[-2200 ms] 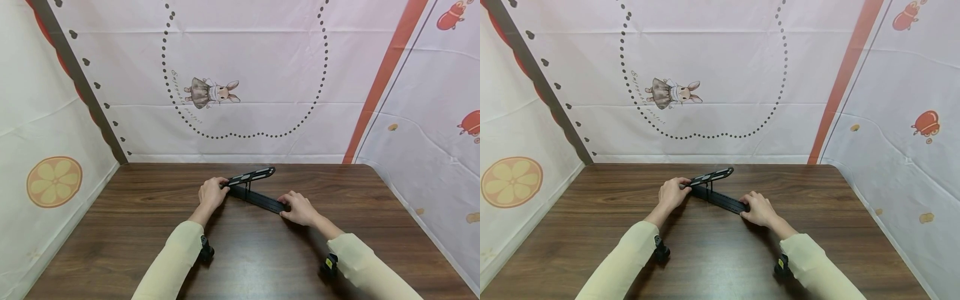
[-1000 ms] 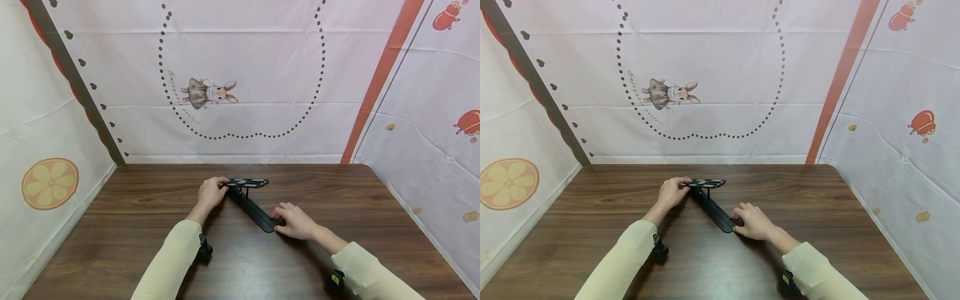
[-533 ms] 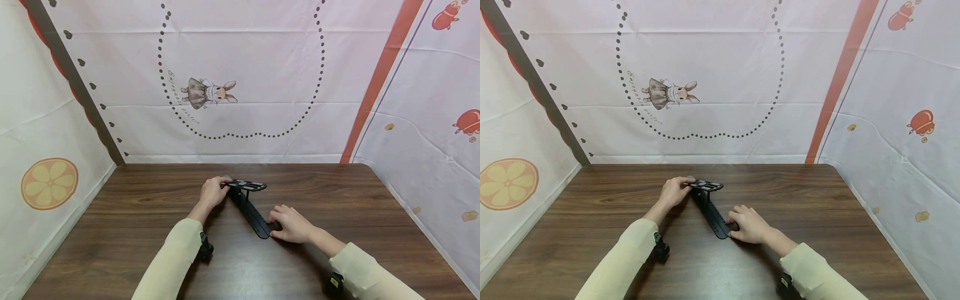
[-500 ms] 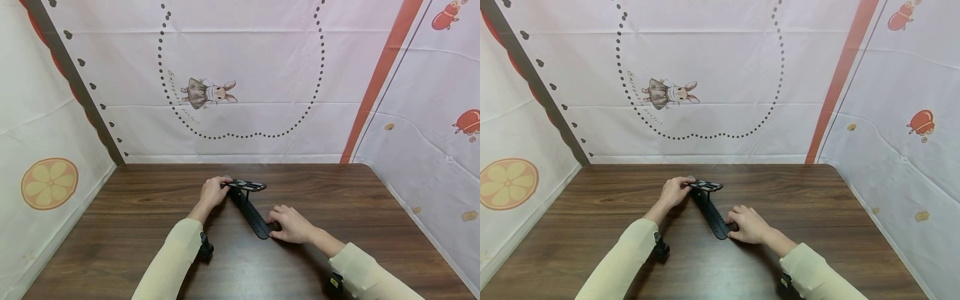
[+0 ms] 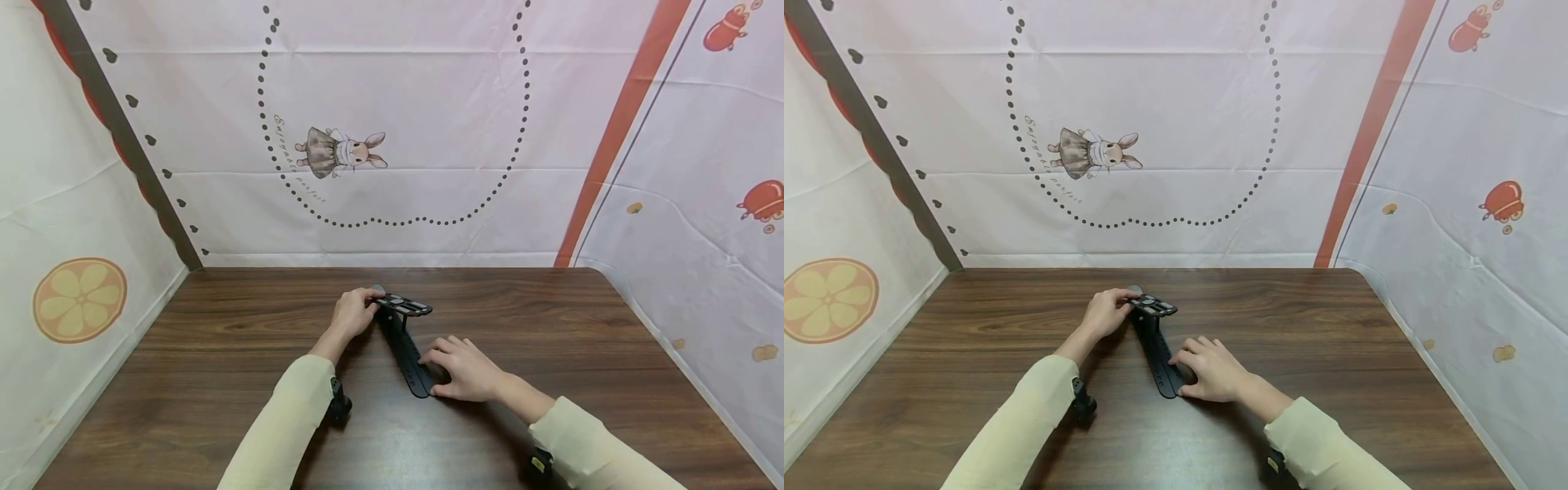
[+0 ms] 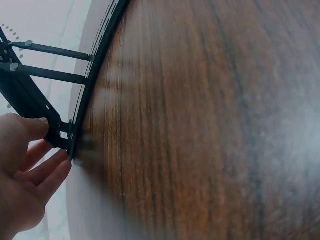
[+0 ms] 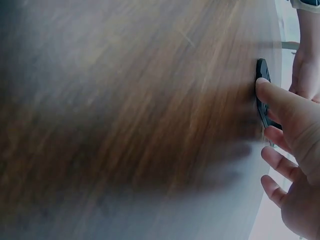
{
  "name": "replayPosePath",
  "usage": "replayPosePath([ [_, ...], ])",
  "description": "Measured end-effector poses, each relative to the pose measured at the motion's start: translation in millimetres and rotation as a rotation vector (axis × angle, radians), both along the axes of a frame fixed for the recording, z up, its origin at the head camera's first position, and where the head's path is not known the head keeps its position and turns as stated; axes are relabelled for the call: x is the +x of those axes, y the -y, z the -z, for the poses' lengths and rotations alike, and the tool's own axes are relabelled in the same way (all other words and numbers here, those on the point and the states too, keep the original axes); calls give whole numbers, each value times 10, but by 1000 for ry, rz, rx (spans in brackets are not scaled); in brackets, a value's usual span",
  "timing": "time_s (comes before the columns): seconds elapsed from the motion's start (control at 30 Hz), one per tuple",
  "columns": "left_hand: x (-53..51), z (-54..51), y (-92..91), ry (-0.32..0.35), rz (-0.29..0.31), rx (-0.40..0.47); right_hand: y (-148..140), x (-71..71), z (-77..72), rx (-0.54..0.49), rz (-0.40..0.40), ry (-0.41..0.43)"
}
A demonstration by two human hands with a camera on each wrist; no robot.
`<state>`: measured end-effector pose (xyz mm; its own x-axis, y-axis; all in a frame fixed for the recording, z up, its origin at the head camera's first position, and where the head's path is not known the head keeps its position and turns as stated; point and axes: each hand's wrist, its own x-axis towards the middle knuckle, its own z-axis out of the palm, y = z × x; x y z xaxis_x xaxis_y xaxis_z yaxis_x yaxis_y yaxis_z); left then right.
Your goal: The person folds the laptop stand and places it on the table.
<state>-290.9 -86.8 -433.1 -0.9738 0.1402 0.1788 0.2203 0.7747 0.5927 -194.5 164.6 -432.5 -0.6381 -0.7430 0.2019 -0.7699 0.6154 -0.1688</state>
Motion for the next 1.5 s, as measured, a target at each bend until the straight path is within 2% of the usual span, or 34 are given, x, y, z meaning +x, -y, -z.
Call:
replayPosePath([
  [0.27, 1, -15, -50, -9, 38, 11, 100, 31, 6, 11, -4, 6],
  [0.53, 6, -13, -82, -5, 43, 18, 180, 64, 10, 4, -10, 6],
  [0.83, 29, -38, -52, 16, 17, 16, 158, 73, 13, 17, -27, 20],
  [1.1, 63, -75, -42, -8, -54, -13, 146, 70, 8, 20, -27, 18],
  [1.5, 44, -74, -87, 9, -27, 15, 167, 79, 4, 4, -11, 20],
])
